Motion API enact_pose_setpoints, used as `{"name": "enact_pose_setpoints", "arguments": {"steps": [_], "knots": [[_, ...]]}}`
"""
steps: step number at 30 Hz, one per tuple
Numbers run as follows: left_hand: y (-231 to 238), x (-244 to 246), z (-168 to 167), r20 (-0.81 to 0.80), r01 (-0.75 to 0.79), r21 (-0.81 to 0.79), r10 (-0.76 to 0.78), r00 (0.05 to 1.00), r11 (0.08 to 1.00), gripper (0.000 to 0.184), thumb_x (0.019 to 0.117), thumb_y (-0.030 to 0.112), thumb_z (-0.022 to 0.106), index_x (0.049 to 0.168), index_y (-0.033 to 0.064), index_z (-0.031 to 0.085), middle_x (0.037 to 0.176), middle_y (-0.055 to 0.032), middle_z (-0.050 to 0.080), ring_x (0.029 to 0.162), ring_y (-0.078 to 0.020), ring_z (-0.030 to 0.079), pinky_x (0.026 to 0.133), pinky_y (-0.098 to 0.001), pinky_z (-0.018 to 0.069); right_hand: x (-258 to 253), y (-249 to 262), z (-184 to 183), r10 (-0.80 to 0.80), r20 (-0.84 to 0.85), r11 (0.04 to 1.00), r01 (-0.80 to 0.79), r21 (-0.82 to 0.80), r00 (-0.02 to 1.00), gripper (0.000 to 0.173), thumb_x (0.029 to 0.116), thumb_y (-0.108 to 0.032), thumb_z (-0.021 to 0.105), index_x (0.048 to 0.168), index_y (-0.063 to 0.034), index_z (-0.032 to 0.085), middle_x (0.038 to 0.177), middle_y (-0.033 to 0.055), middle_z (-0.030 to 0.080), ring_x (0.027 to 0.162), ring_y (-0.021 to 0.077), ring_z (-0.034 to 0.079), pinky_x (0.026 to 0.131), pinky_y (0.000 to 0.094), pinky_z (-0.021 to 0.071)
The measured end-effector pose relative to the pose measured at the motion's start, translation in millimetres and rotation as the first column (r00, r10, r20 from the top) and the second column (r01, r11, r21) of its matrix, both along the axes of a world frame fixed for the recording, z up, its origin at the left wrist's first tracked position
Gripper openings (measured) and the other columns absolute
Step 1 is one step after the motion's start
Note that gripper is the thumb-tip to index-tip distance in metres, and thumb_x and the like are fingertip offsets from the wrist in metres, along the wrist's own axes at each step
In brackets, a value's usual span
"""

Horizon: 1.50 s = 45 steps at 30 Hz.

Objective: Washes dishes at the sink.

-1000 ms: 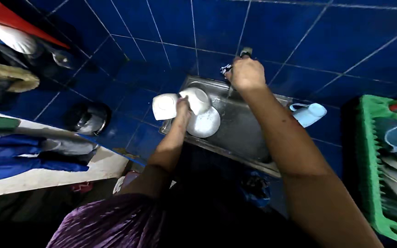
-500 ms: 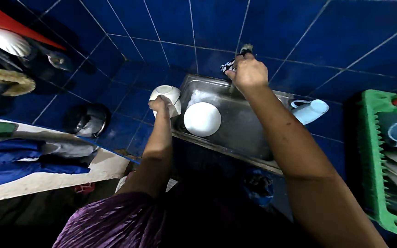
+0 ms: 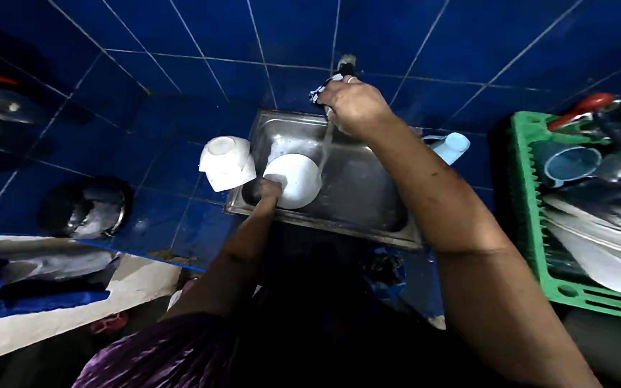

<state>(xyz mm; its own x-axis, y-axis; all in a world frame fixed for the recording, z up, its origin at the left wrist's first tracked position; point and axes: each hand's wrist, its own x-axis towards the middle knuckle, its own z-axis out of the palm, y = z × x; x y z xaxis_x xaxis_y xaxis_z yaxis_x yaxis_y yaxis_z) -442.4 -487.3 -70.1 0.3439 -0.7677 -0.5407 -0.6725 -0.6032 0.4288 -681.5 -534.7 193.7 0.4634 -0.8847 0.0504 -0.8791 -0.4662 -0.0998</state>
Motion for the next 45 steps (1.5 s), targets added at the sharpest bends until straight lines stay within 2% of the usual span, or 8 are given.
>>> {"name": "enact_pose_setpoints", "arguments": {"steps": [8,12,21,27,31,36,41,45], "knots": [[-21,-38,-27,0.234,-0.211,0.023,0.200,0.951,0.977,0.081,0.0955,0.033,0.067,0.157,-0.0035,0.029,0.158,-0.0320,0.033,0.147,-0.0452,0.035,0.117,-0.0533,0.0378,-12,35,-64,-0.105,0.683,0.967,0.234,-0.099,0.723,0.063,0.0988,-0.033,0.068,0.155,-0.0120,0.047,0.161,0.0156,0.042,0.142,0.0301,0.049,0.114,0.0443,0.0467],[-20,-20,-34,0.201,-0.146,0.108,0.122,0.972,0.983,0.064,0.0982,0.031,0.064,0.148,-0.0037,0.044,0.147,-0.0283,0.051,0.135,-0.0422,0.052,0.108,-0.0561,0.0461,-21,77,-134,-0.539,0.696,0.839,0.380,0.390,0.474,0.055,0.1067,-0.033,0.055,0.154,-0.0085,0.044,0.154,0.0214,0.047,0.124,0.0302,0.062,0.101,0.0441,0.0553],[18,-61,7,-0.386,-0.142,-0.067,0.105,0.916,0.988,0.047,0.0973,0.036,0.069,0.124,-0.0022,0.062,0.107,-0.0239,0.068,0.087,-0.0346,0.068,0.078,-0.0531,0.0572,58,132,-226,-0.485,0.061,0.663,0.321,0.677,0.873,0.062,0.0999,-0.020,0.061,0.157,-0.0067,0.040,0.158,0.0235,0.042,0.142,0.0453,0.044,0.110,0.0665,0.0405],[51,-110,64,-0.345,0.097,-0.382,-0.239,0.908,0.919,0.045,0.1058,0.023,0.056,0.141,-0.0035,0.047,0.132,-0.0261,0.060,0.121,-0.0357,0.061,0.105,-0.0522,0.0498,45,133,-190,-0.555,0.104,0.695,0.392,0.602,0.825,0.035,0.1012,-0.013,0.061,0.132,0.0032,0.063,0.129,0.0269,0.065,0.119,0.0447,0.063,0.101,0.0600,0.0504],[44,-134,69,-0.561,0.113,-0.444,-0.374,0.738,0.889,0.065,0.1113,0.033,0.042,0.161,-0.0028,0.018,0.166,-0.0264,0.024,0.154,-0.0328,0.026,0.126,-0.0460,0.0238,19,125,-171,-0.697,0.307,0.647,0.383,0.659,0.648,0.034,0.0998,-0.016,0.065,0.127,0.0047,0.064,0.119,0.0280,0.068,0.110,0.0447,0.067,0.094,0.0628,0.0529],[0,-129,28,-0.354,0.268,-0.655,-0.600,0.717,0.707,0.055,0.1133,0.032,0.031,0.157,-0.0004,0.034,0.166,-0.0233,0.027,0.156,-0.0337,0.023,0.128,-0.0464,0.0193,3,130,-176,-0.805,0.524,0.588,0.253,0.768,0.280,0.036,0.1081,-0.026,0.054,0.121,0.0057,0.064,0.110,0.0260,0.068,0.103,0.0367,0.067,0.094,0.0554,0.0525],[-14,-138,39,-0.666,-0.130,-0.457,-0.241,0.706,0.880,0.057,0.1125,0.039,0.030,0.152,-0.0005,0.039,0.150,-0.0233,0.047,0.136,-0.0291,0.049,0.112,-0.0449,0.0426,13,127,-149,-0.734,0.444,0.651,0.348,0.675,0.514,0.032,0.1087,-0.027,0.050,0.116,0.0005,0.065,0.102,0.0233,0.069,0.096,0.0387,0.068,0.086,0.0585,0.0545],[10,-132,86,-0.754,-0.168,-0.142,0.004,0.657,0.975,0.062,0.1048,0.038,0.053,0.158,0.0144,0.031,0.139,-0.0165,0.057,0.116,-0.0273,0.060,0.095,-0.0490,0.0524,25,124,-168,-0.547,0.495,0.807,0.268,0.527,0.675,0.037,0.1052,-0.015,0.056,0.139,-0.0030,0.061,0.135,0.0212,0.064,0.126,0.0377,0.062,0.107,0.0562,0.0491]]}}
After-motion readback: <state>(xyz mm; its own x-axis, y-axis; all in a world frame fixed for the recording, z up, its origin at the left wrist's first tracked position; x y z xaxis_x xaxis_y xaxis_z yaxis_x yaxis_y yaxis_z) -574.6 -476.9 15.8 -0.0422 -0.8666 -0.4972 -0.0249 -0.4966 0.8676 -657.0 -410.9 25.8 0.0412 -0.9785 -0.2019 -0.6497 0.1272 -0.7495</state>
